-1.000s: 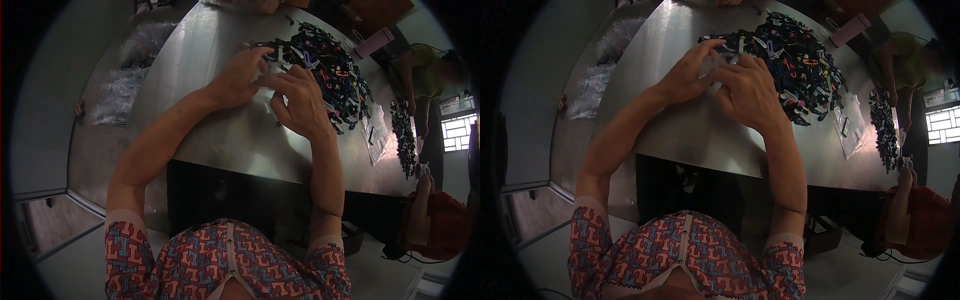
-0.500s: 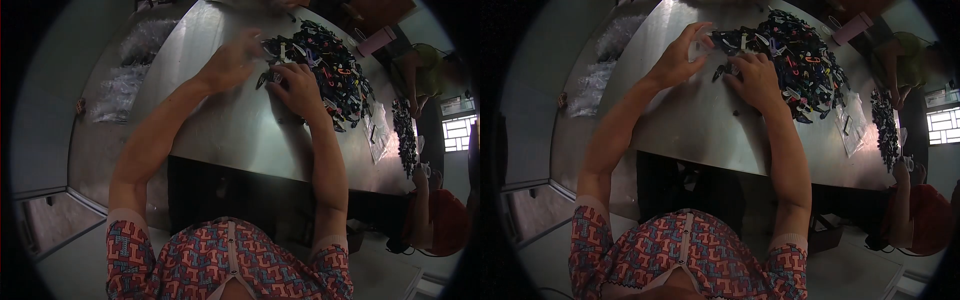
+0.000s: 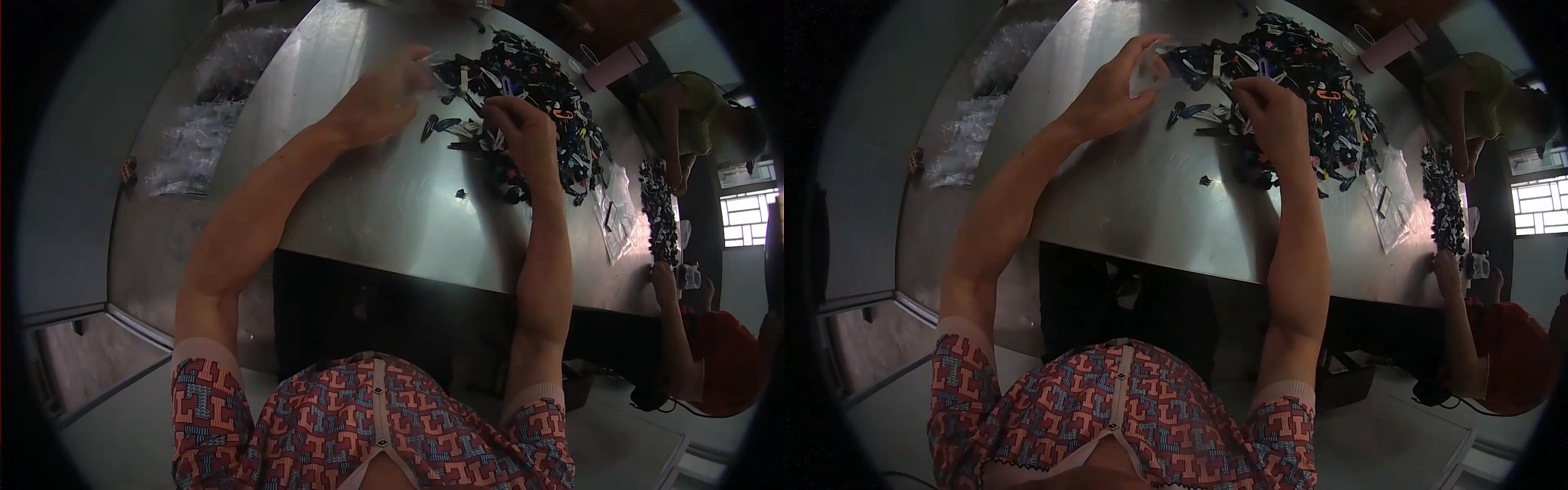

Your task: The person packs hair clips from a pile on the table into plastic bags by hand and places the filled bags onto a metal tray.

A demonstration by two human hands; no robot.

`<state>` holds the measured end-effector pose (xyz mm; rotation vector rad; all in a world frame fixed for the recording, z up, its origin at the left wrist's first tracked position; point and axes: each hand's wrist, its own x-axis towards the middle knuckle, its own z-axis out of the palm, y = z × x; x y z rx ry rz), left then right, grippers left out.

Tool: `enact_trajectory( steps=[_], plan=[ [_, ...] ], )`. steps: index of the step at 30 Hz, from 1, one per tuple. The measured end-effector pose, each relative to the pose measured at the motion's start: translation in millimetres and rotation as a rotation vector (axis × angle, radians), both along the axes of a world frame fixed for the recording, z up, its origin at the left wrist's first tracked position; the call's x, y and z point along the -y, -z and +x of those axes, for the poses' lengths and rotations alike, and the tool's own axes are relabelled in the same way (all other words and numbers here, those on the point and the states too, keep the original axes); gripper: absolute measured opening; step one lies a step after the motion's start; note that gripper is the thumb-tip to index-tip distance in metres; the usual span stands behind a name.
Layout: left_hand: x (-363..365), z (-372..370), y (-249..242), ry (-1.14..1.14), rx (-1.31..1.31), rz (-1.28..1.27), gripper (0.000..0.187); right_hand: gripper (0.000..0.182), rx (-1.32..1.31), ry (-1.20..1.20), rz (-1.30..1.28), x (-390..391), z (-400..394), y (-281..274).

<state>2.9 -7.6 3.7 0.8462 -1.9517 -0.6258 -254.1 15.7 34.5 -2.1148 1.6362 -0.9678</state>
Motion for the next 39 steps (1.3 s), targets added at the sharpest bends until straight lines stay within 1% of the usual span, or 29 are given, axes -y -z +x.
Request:
enact_trajectory(
  steps=[3,5,6,8,9,11,12,13,14,15,17,18,20,21,22,23,24,26,27,29,30,31,32,33,34,35,37,39],
  plan=[
    [-2,0,-4,0.012,0.029,0.05,0.066,0.019,0.069,-0.032,-0.064,7,-9,5],
    [-5,0,-7,0.009,0.047,0.071,0.067,0.021,0.261,-0.066,0.025,12,-14,7],
    [-5,0,-8,0.005,0.064,0.091,0.067,0.021,0.262,-0.067,0.024,10,-10,3],
    [-5,1,-7,0.026,0.052,0.1,0.067,0.021,0.457,-0.067,0.07,2,-5,-6],
    [-4,1,-5,0.049,0.038,0.11,0.068,0.021,0.457,-0.067,0.07,-1,-1,-9],
    [-2,-2,3,0.062,0.025,0.087,0.069,0.021,0.587,-0.048,0.03,-6,6,-15],
    [-3,-3,3,0.075,0.013,0.064,0.07,0.021,0.587,-0.051,0.029,-10,11,-18],
    [-3,-2,2,0.072,0.013,0.063,0.07,0.021,0.644,-0.062,-0.052,-14,17,-20],
    [-4,-2,2,0.101,0.007,0.115,0.07,0.021,0.7,-0.073,-0.133,-17,23,-22],
    [-6,-3,1,0.131,0.0,0.166,0.07,0.021,0.702,-0.077,-0.132,-19,29,-23],
    [-8,-6,1,0.145,-0.003,0.142,0.071,0.02,0.753,-0.15,-0.277,-24,39,-25],
    [-9,-8,1,0.163,-0.008,0.119,0.071,0.02,0.753,-0.149,-0.276,-27,44,-24],
    [-12,-10,0,0.187,-0.009,0.11,0.071,0.019,0.683,-0.139,-0.386,-30,52,-22],
    [-13,-11,-1,0.209,-0.011,0.099,0.071,0.019,0.683,-0.135,-0.386,-31,54,-20],
    [-15,-12,-2,0.211,-0.011,0.1,0.071,0.019,0.616,-0.115,-0.425,-31,54,-18],
    [-17,-13,-3,0.23,-0.024,0.155,0.072,0.019,0.55,-0.095,-0.462,-31,56,-17],
    [-19,-13,-3,0.248,-0.038,0.211,0.072,0.019,0.55,-0.094,-0.461,-30,58,-15],
    [-21,-14,-4,0.255,-0.013,0.213,0.072,0.014,0.523,-0.068,-0.605,-28,61,-13],
    [-21,-15,-4,0.263,0.011,0.213,0.072,0.014,0.522,-0.066,-0.604,-29,62,-14],
    [-22,-18,-3,0.247,0.017,0.184,0.073,0.016,0.394,-0.076,-0.697,-31,65,-17],
    [-22,-20,-2,0.23,0.024,0.155,0.074,0.016,0.393,-0.074,-0.697,-30,66,-15],
    [-22,-21,1,0.231,0.025,0.156,0.074,0.018,0.335,-0.102,-0.758,-29,67,-13],
    [-21,-22,4,0.242,-0.024,0.134,0.073,0.02,0.275,-0.13,-0.818,-27,67,-11],
    [-23,-24,2,0.252,-0.074,0.112,0.073,0.02,0.276,-0.13,-0.818,-26,67,-10],
    [-25,-24,-1,0.251,-0.074,0.113,0.073,0.022,0.218,-0.129,-0.816,-26,67,-10],
    [-27,-23,-3,0.238,-0.044,0.121,0.072,0.024,0.161,-0.126,-0.815,-26,67,-9],
    [-29,-22,-10,0.225,-0.014,0.127,0.071,0.024,0.159,-0.132,-0.796,-27,66,-9],
    [-27,-21,-11,0.258,-0.014,0.24,0.068,0.025,0.157,-0.14,-0.776,-27,68,-8]
  ],
)
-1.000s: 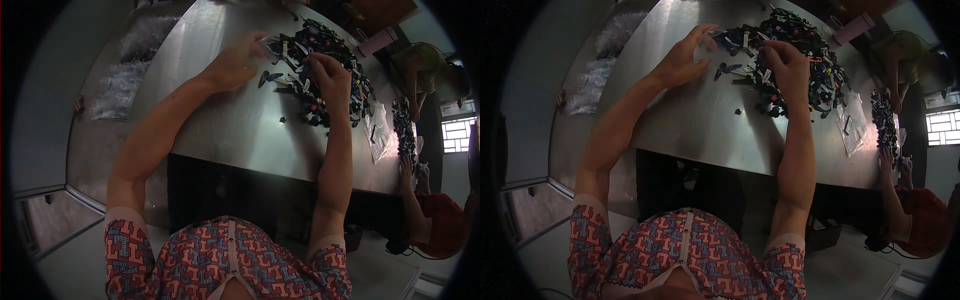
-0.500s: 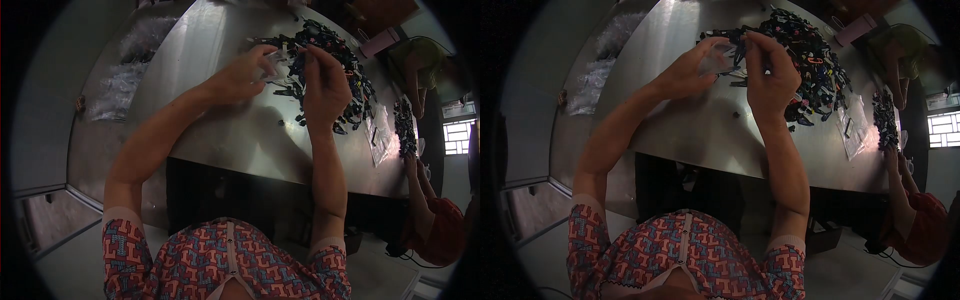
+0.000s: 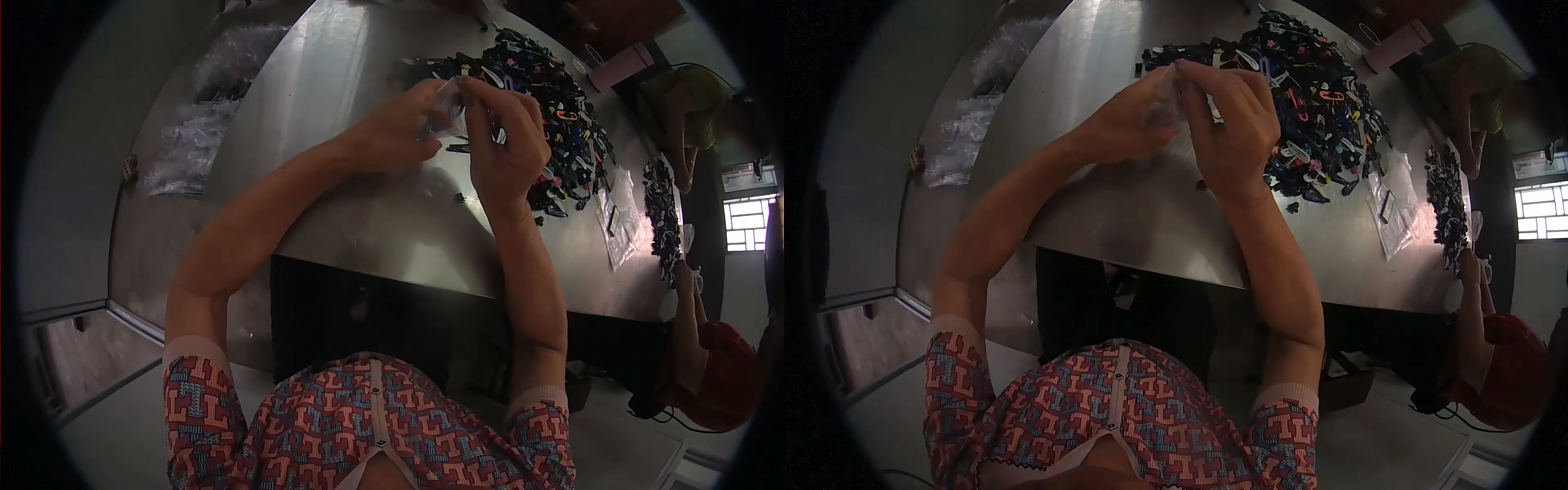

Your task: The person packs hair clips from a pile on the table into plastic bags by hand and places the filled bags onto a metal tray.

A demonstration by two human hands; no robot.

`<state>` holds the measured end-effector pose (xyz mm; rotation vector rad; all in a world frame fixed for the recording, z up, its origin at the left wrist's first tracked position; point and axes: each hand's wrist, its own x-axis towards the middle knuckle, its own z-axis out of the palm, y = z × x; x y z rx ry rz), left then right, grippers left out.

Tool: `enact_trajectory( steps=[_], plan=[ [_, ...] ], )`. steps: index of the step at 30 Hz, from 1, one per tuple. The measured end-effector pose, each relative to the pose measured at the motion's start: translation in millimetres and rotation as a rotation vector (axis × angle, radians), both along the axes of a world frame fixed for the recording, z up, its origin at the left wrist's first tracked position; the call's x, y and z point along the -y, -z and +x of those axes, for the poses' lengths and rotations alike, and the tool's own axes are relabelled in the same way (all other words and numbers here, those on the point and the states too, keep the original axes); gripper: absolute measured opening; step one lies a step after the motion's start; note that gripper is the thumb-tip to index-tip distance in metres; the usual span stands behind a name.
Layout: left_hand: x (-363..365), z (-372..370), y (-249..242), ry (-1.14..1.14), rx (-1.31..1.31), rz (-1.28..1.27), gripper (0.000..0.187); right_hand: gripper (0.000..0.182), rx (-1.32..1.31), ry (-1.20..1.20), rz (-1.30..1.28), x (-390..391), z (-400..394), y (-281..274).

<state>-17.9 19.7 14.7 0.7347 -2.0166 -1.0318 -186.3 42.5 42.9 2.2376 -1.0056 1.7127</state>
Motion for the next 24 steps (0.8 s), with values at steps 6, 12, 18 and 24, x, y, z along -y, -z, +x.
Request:
enact_trajectory(
  steps=[6,12,18,24],
  plan=[
    [8,6,5,0.013,-0.017,0.059,0.068,0.019,-0.004,-0.029,-0.031,2,-2,-2],
    [21,19,-1,-0.12,-0.044,-0.05,0.068,0.014,-0.153,0.104,0.358,22,-35,12],
    [28,24,1,-0.117,-0.061,-0.026,0.066,0.018,-0.531,0.129,0.49,22,-38,24],
    [23,20,1,-0.143,-0.063,0.011,0.066,0.015,-0.458,0.124,0.553,25,-40,22]
  ],
)
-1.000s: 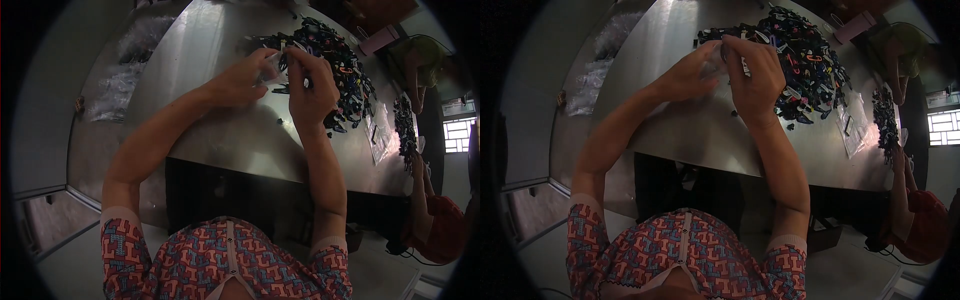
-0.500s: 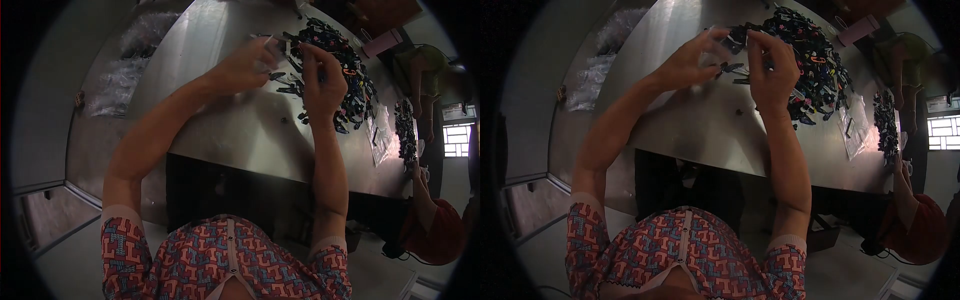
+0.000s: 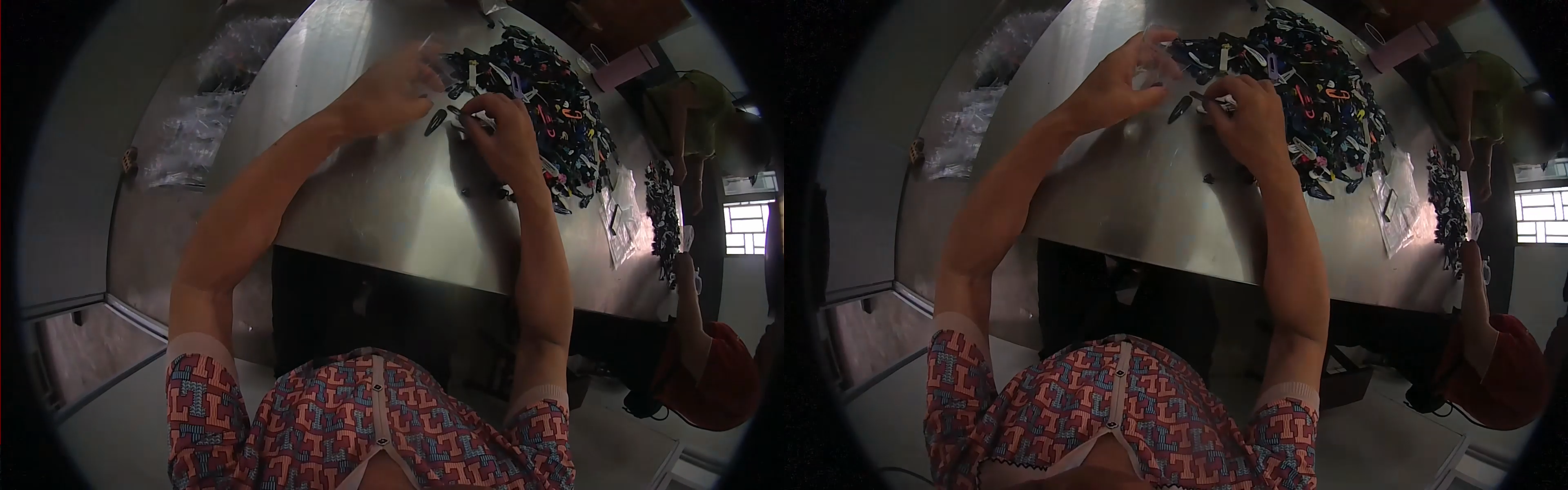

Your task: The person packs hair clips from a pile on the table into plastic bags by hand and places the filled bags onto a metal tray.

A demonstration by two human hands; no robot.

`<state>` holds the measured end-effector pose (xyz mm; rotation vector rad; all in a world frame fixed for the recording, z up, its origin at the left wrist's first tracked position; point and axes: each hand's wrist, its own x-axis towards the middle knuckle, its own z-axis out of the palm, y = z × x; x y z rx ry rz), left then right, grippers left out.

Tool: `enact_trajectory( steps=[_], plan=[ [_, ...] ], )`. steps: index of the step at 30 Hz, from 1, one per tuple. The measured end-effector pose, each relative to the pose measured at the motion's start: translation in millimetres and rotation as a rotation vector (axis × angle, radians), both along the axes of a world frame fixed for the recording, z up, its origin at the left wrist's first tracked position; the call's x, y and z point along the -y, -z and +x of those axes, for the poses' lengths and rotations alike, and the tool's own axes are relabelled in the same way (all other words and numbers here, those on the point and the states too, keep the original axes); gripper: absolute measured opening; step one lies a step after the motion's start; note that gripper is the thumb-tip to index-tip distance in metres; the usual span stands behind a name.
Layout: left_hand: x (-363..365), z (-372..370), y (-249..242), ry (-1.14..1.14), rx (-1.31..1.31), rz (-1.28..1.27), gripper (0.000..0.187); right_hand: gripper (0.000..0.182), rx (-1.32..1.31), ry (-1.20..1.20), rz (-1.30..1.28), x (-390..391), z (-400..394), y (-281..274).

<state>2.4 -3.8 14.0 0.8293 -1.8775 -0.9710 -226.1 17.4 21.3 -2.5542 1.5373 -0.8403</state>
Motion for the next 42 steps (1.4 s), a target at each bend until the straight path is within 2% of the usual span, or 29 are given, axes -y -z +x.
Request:
enact_trajectory(
  steps=[5,8,10,13,20,22,23,24,26,28,30,34,40,42],
  plan=[
    [6,1,4,0.029,-0.026,-0.052,0.067,0.016,0.199,0.014,0.027,2,6,7],
    [5,1,5,0.013,-0.009,-0.058,0.067,0.019,0.139,-0.05,-0.002,1,13,8],
    [4,1,4,0.002,0.016,-0.075,0.066,0.015,0.006,-0.178,-0.057,2,15,11],
    [4,1,4,0.013,0.009,-0.045,0.066,0.015,-0.141,-0.165,-0.164,0,15,7],
    [8,3,8,-0.006,0.036,-0.075,0.067,0.016,-0.077,-0.168,-0.13,-3,4,-5],
    [9,3,13,-0.023,0.043,-0.054,0.068,0.013,0.215,0.021,-0.052,-5,-2,-14],
    [9,3,16,-0.039,0.073,-0.078,0.069,0.015,0.233,0.049,-0.174,-7,-5,-17],
    [10,2,17,-0.054,0.102,-0.103,0.07,0.015,0.233,0.048,-0.176,-11,-2,-23],
    [6,0,15,-0.049,0.123,-0.121,0.072,0.011,0.41,0.055,-0.221,-22,10,-39],
    [1,-1,12,-0.043,0.146,-0.135,0.073,0.013,0.313,0.033,-0.277,-24,16,-42],
    [-2,-3,11,-0.006,0.129,-0.114,0.072,0.014,0.07,-0.06,-0.514,-21,20,-37],
    [-5,-10,15,0.034,0.101,-0.166,0.071,0.015,-0.036,-0.066,-0.53,-26,28,-34],
    [-10,-11,13,0.093,0.061,-0.064,0.073,0.017,-0.003,-0.077,-0.513,-24,31,-28],
    [-11,-10,10,0.067,0.14,-0.095,0.074,0.017,0.016,-0.085,-0.49,-24,33,-29]
  ],
)
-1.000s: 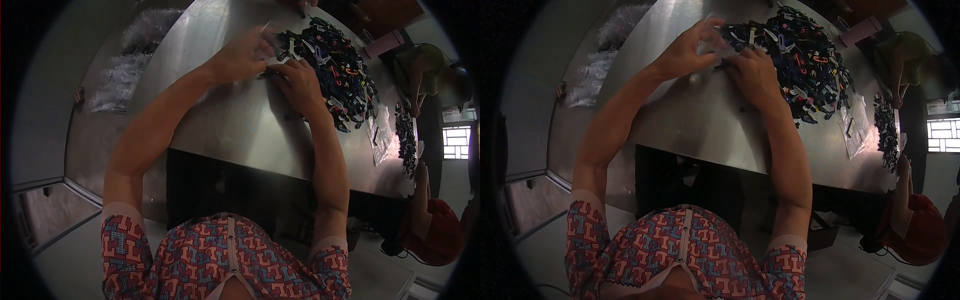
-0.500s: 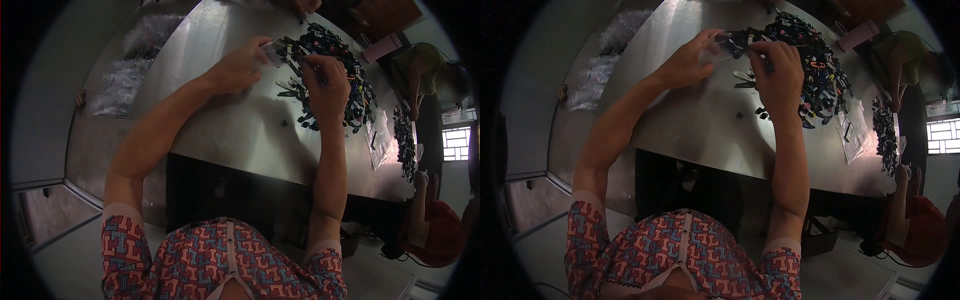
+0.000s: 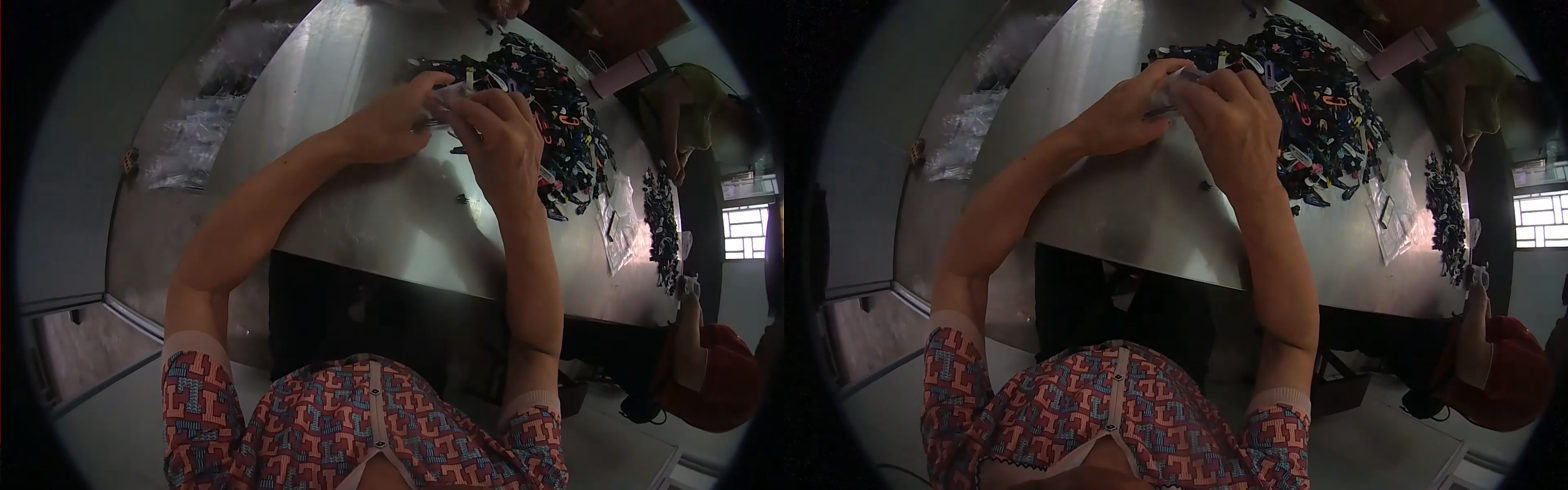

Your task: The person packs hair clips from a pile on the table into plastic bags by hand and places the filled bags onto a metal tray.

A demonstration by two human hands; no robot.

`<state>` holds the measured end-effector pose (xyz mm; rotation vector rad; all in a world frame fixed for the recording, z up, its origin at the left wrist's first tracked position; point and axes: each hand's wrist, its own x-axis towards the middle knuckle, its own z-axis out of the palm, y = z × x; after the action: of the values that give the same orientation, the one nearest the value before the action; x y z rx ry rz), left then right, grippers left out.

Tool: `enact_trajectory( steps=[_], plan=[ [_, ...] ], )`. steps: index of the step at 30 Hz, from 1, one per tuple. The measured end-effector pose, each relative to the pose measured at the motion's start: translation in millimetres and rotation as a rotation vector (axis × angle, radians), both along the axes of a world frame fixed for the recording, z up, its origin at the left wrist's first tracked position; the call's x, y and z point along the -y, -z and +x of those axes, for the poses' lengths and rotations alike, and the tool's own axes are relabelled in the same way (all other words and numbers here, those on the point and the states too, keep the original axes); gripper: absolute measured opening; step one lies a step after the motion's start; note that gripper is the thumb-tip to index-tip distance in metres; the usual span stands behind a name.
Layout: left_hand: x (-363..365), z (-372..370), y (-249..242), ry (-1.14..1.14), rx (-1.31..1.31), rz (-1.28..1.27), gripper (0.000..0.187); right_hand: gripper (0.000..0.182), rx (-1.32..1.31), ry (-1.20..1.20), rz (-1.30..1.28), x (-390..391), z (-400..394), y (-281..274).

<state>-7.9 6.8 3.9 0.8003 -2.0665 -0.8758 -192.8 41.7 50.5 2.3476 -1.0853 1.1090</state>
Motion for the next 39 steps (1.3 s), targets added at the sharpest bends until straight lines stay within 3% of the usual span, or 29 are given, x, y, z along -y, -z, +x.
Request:
enact_trajectory(
  steps=[10,13,15,18,21,28,31,34,39],
  plan=[
    [1,0,1,0.045,-0.022,0.087,0.073,0.015,0.223,-0.052,0.264,-1,-1,5],
    [3,0,1,0.006,-0.013,-0.036,0.073,0.013,0.337,-0.136,0.298,0,-3,1],
    [5,3,-2,0.016,-0.076,0.165,0.073,0.013,0.388,-0.09,0.29,4,-10,0],
    [11,15,-13,-0.041,-0.072,0.083,0.072,0.012,0.433,-0.009,0.292,16,-28,2],
    [22,25,-13,-0.106,-0.117,0.087,0.07,0.019,0.183,0.179,0.405,40,-48,14],
    [27,26,-4,-0.114,-0.229,0.088,0.069,0.03,-0.167,0.132,0.256,101,-50,38],
    [26,28,-10,-0.129,-0.19,0.11,0.069,0.037,-0.316,0.334,0.286,110,-40,43],
    [26,30,-14,-0.143,-0.186,0.057,0.069,0.041,-0.284,0.279,0.373,99,-28,46],
    [25,28,-12,-0.036,-0.257,0.213,0.067,0.035,-0.251,-0.094,0.538,62,-39,23]
  ],
)
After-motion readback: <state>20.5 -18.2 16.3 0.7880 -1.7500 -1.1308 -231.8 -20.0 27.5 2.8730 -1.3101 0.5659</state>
